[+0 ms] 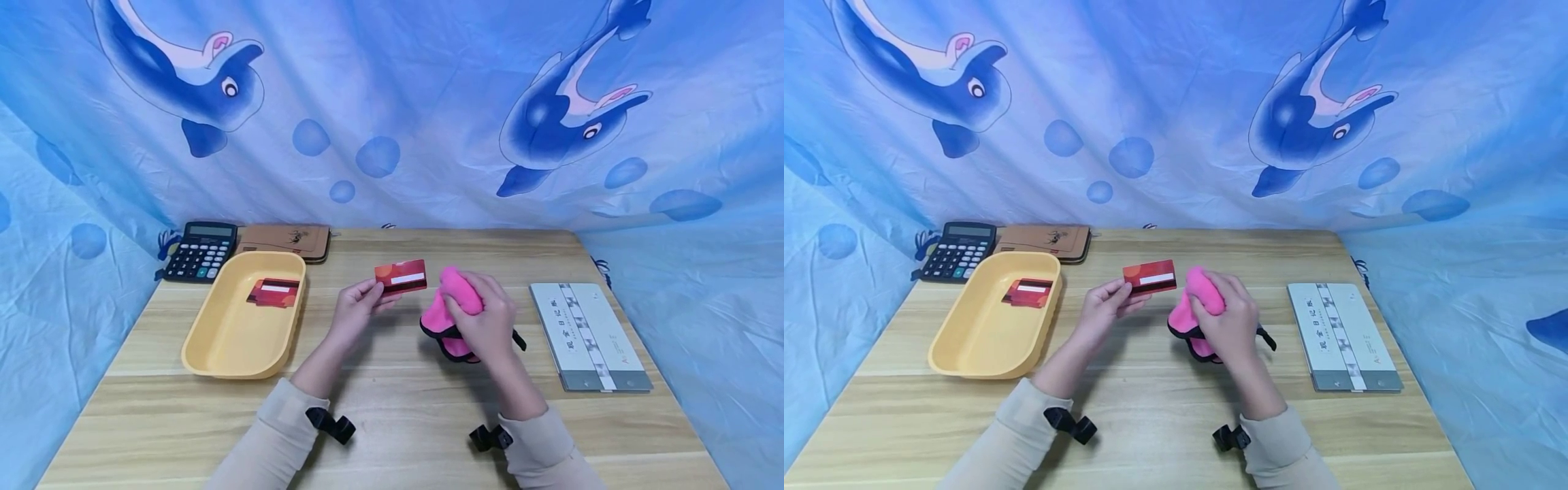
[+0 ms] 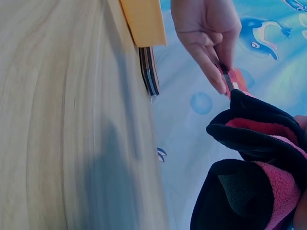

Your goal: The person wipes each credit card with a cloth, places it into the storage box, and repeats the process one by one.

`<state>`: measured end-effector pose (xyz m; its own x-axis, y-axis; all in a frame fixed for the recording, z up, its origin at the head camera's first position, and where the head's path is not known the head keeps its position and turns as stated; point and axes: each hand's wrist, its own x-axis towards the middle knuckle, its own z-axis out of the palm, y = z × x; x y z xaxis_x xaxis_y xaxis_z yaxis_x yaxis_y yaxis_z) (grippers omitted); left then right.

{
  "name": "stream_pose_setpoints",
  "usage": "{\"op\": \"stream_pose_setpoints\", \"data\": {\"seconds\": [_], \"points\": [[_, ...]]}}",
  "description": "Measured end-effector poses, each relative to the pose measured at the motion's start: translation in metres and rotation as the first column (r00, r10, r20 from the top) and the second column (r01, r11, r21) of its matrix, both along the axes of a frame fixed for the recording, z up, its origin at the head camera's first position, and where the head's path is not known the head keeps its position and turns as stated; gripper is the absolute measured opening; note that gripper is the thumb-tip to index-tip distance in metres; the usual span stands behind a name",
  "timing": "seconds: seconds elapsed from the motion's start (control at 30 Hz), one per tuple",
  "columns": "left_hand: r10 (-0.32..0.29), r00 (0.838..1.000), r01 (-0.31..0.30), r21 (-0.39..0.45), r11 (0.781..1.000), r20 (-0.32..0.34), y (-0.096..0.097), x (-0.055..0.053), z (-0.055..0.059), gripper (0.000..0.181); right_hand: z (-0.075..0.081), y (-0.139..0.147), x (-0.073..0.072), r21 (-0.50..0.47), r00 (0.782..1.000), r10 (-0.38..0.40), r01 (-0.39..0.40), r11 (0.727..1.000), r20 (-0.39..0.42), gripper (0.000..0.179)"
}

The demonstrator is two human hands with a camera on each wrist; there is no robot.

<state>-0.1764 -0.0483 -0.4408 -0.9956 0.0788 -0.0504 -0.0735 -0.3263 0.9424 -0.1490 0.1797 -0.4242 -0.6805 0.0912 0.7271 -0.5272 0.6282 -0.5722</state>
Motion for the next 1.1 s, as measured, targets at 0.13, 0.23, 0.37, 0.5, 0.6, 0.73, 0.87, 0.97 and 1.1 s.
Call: {"op": "stream_pose_setpoints", "data": {"seconds": [0.13, 0.23, 0.37, 0.5, 0.6, 0.73, 0.87, 0.97, 1.1], "points": [[-0.011, 1.000, 0.011, -0.010, 1.000, -0.018, 0.004, 0.000, -0.002, 0.031, -0.001, -0.006, 0.000, 0.005, 0.999, 0.032, -0.032, 0.999, -0.007, 0.041], [-0.035, 0.999, 0.034, -0.028, 0.999, -0.027, 0.008, 0.001, -0.004, 0.029, -0.003, -0.010, 0.001, 0.003, 0.999, 0.050, -0.050, 0.999, -0.001, 0.042], [-0.063, 0.998, 0.062, -0.033, 0.998, -0.024, 0.010, 0.005, -0.005, 0.028, -0.005, -0.012, 0.000, 0.005, 0.998, 0.056, -0.056, 0.998, 0.015, 0.042], [-0.076, 0.996, 0.075, -0.025, 0.997, -0.035, 0.011, 0.007, -0.006, 0.029, -0.007, -0.013, -0.002, 0.030, 0.998, 0.049, -0.050, 0.998, 0.035, 0.041], [-0.101, 0.993, 0.099, -0.033, 0.995, -0.068, 0.014, 0.008, -0.007, 0.030, -0.010, -0.015, -0.004, 0.066, 0.998, 0.025, -0.028, 0.997, 0.050, 0.041], [-0.156, 0.982, 0.149, -0.064, 0.987, -0.107, 0.019, 0.010, -0.008, 0.031, -0.011, -0.021, -0.005, 0.124, 0.998, -0.011, 0.004, 0.992, 0.056, 0.041], [-0.199, 0.970, 0.178, -0.148, 0.973, -0.139, 0.023, 0.012, -0.009, 0.034, -0.007, -0.032, -0.002, 0.164, 0.998, 0.000, -0.009, 0.986, 0.060, 0.041], [-0.210, 0.964, 0.167, -0.243, 0.956, -0.163, 0.024, 0.013, -0.009, 0.035, -0.003, -0.041, 0.002, 0.163, 0.997, 0.049, -0.058, 0.985, 0.055, 0.041], [-0.219, 0.961, 0.162, -0.297, 0.941, -0.171, 0.023, 0.012, -0.009, 0.037, 0.000, -0.046, 0.005, 0.154, 0.995, 0.088, -0.095, 0.984, 0.050, 0.038]]}}
